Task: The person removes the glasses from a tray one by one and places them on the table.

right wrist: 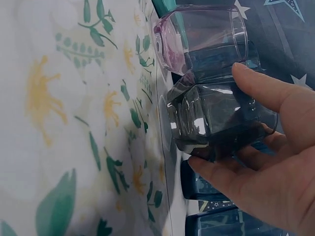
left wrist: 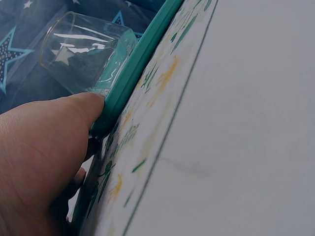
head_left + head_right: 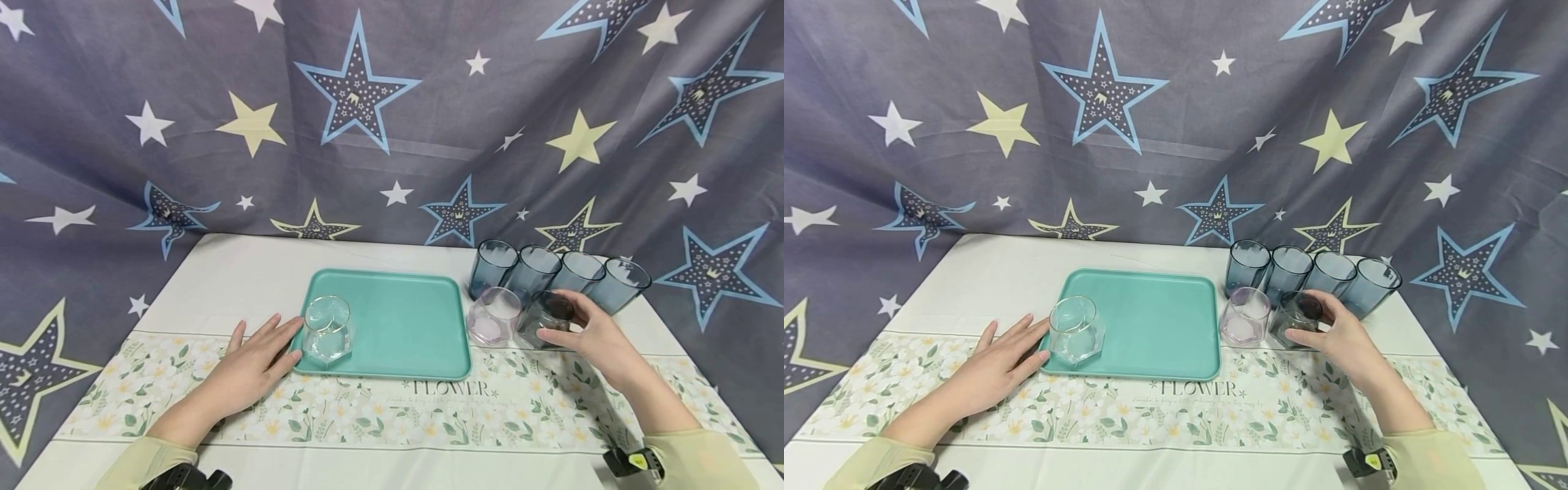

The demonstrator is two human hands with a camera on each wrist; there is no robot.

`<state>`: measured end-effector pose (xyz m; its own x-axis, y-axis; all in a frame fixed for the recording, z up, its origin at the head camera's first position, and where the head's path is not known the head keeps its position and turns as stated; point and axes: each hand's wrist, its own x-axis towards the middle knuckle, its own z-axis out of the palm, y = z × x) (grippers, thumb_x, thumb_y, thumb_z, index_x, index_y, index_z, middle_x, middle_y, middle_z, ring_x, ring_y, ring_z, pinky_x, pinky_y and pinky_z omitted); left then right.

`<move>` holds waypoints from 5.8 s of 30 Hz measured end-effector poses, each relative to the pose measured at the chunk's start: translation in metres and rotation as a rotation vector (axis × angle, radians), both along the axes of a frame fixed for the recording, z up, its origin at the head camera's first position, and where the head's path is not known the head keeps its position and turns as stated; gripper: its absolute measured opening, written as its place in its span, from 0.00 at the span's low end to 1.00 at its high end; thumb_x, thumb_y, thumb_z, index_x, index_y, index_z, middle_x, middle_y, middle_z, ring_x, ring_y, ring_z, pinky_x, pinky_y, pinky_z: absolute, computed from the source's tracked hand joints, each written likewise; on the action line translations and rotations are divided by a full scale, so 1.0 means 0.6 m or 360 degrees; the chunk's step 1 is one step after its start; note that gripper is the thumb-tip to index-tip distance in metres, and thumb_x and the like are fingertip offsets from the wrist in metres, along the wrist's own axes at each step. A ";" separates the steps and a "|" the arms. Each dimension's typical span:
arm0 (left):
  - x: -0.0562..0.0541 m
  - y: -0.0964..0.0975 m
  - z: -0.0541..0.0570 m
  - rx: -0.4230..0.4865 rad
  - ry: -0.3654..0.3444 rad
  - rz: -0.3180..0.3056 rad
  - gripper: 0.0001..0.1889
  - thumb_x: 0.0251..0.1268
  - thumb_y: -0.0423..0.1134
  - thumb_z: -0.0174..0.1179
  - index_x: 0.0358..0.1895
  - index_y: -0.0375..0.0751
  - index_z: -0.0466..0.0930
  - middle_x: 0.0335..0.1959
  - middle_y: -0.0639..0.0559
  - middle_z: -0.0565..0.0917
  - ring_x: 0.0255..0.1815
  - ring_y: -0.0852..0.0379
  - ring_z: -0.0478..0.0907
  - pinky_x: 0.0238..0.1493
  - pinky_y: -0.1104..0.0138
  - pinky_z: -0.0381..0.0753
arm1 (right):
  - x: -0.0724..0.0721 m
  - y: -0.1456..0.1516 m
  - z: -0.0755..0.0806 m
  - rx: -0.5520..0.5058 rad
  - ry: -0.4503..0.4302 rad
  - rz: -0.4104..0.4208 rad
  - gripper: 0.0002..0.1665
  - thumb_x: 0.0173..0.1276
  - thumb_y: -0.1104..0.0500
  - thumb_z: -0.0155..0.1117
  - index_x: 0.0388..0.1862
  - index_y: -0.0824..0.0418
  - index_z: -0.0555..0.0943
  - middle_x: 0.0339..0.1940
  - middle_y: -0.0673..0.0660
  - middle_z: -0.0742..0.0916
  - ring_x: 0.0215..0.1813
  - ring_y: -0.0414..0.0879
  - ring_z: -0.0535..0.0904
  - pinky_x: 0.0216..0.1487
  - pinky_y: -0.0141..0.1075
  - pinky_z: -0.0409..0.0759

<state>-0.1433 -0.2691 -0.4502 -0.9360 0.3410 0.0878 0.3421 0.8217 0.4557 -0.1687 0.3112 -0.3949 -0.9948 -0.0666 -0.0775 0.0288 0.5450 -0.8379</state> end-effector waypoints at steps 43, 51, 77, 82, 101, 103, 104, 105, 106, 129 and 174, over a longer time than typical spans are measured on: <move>-0.001 0.001 0.002 -0.0016 0.0005 -0.0007 0.35 0.90 0.60 0.52 0.88 0.46 0.65 0.86 0.47 0.69 0.88 0.34 0.56 0.82 0.27 0.31 | -0.002 0.008 0.015 -0.0023 0.0051 0.0094 0.63 0.77 0.54 0.79 0.95 0.57 0.46 0.89 0.70 0.61 0.88 0.72 0.56 0.81 0.64 0.65; -0.002 -0.002 0.000 -0.0017 -0.0001 -0.0007 0.35 0.91 0.60 0.50 0.88 0.46 0.64 0.86 0.47 0.68 0.89 0.34 0.55 0.82 0.27 0.30 | 0.009 -0.013 0.065 0.0042 0.0308 0.0081 0.57 0.77 0.51 0.79 0.93 0.56 0.55 0.85 0.66 0.71 0.85 0.65 0.64 0.70 0.16 0.67; 0.000 -0.002 -0.002 0.0005 -0.0028 -0.0001 0.36 0.91 0.62 0.49 0.89 0.47 0.63 0.86 0.48 0.67 0.89 0.35 0.54 0.82 0.28 0.28 | -0.017 -0.216 0.094 -0.0289 0.0407 0.0417 0.52 0.68 0.63 0.84 0.87 0.55 0.69 0.81 0.55 0.78 0.85 0.53 0.69 0.86 0.44 0.62; 0.002 -0.001 -0.003 0.0009 -0.0019 -0.0001 0.35 0.91 0.61 0.50 0.89 0.47 0.64 0.86 0.48 0.68 0.89 0.35 0.54 0.82 0.28 0.28 | -0.022 -0.256 0.084 -0.0343 0.0355 0.0495 0.52 0.67 0.61 0.86 0.86 0.50 0.70 0.81 0.52 0.78 0.84 0.50 0.69 0.86 0.43 0.62; 0.003 -0.002 -0.008 -0.0003 -0.0032 0.0017 0.36 0.90 0.63 0.48 0.89 0.49 0.63 0.87 0.49 0.67 0.89 0.36 0.54 0.82 0.29 0.28 | -0.034 -0.403 0.048 -0.0359 0.0304 0.0772 0.53 0.64 0.61 0.88 0.85 0.51 0.71 0.78 0.52 0.81 0.81 0.49 0.74 0.83 0.44 0.68; 0.003 -0.002 -0.008 -0.0004 -0.0029 0.0017 0.36 0.90 0.63 0.49 0.89 0.49 0.63 0.87 0.49 0.67 0.89 0.36 0.54 0.82 0.29 0.28 | -0.035 -0.415 0.043 -0.0342 0.0300 0.0794 0.54 0.64 0.60 0.88 0.85 0.53 0.71 0.78 0.53 0.81 0.81 0.51 0.75 0.83 0.45 0.68; 0.002 -0.002 -0.008 -0.0004 -0.0028 0.0017 0.36 0.90 0.62 0.49 0.89 0.49 0.63 0.87 0.49 0.67 0.89 0.36 0.54 0.82 0.29 0.29 | -0.036 -0.420 0.040 -0.0333 0.0300 0.0804 0.54 0.64 0.60 0.88 0.85 0.53 0.71 0.78 0.54 0.81 0.80 0.51 0.75 0.82 0.46 0.69; 0.002 -0.003 -0.008 -0.0005 -0.0027 0.0017 0.36 0.90 0.62 0.49 0.89 0.49 0.63 0.87 0.49 0.67 0.89 0.36 0.54 0.82 0.29 0.29 | -0.036 -0.425 0.038 -0.0325 0.0301 0.0815 0.54 0.64 0.60 0.88 0.86 0.53 0.70 0.79 0.54 0.80 0.80 0.52 0.75 0.82 0.46 0.69; 0.002 -0.003 -0.008 -0.0005 -0.0026 0.0018 0.36 0.90 0.62 0.50 0.89 0.48 0.63 0.87 0.49 0.67 0.89 0.36 0.54 0.82 0.29 0.29 | -0.037 -0.430 0.035 -0.0321 0.0303 0.0829 0.54 0.64 0.60 0.88 0.86 0.54 0.70 0.79 0.55 0.80 0.80 0.52 0.75 0.82 0.46 0.69; 0.002 -0.001 -0.005 -0.0019 -0.0042 0.0007 0.36 0.91 0.62 0.49 0.89 0.47 0.63 0.87 0.49 0.66 0.90 0.36 0.53 0.82 0.29 0.29 | -0.045 -0.494 -0.002 -0.0319 0.0242 0.0888 0.55 0.67 0.59 0.86 0.88 0.58 0.67 0.82 0.60 0.76 0.81 0.58 0.73 0.82 0.52 0.70; 0.003 0.000 -0.002 -0.0006 0.0005 -0.0007 0.34 0.91 0.56 0.53 0.89 0.46 0.63 0.86 0.46 0.68 0.89 0.34 0.56 0.82 0.27 0.31 | -0.033 -0.515 -0.030 -0.0273 0.0095 0.0775 0.53 0.68 0.52 0.87 0.87 0.44 0.69 0.82 0.49 0.76 0.80 0.57 0.73 0.76 0.55 0.76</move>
<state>-0.1418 -0.2689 -0.4512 -0.9342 0.3454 0.0895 0.3471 0.8218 0.4518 -0.1887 0.0019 -0.4129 -0.8478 -0.5295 0.0309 -0.2443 0.3381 -0.9089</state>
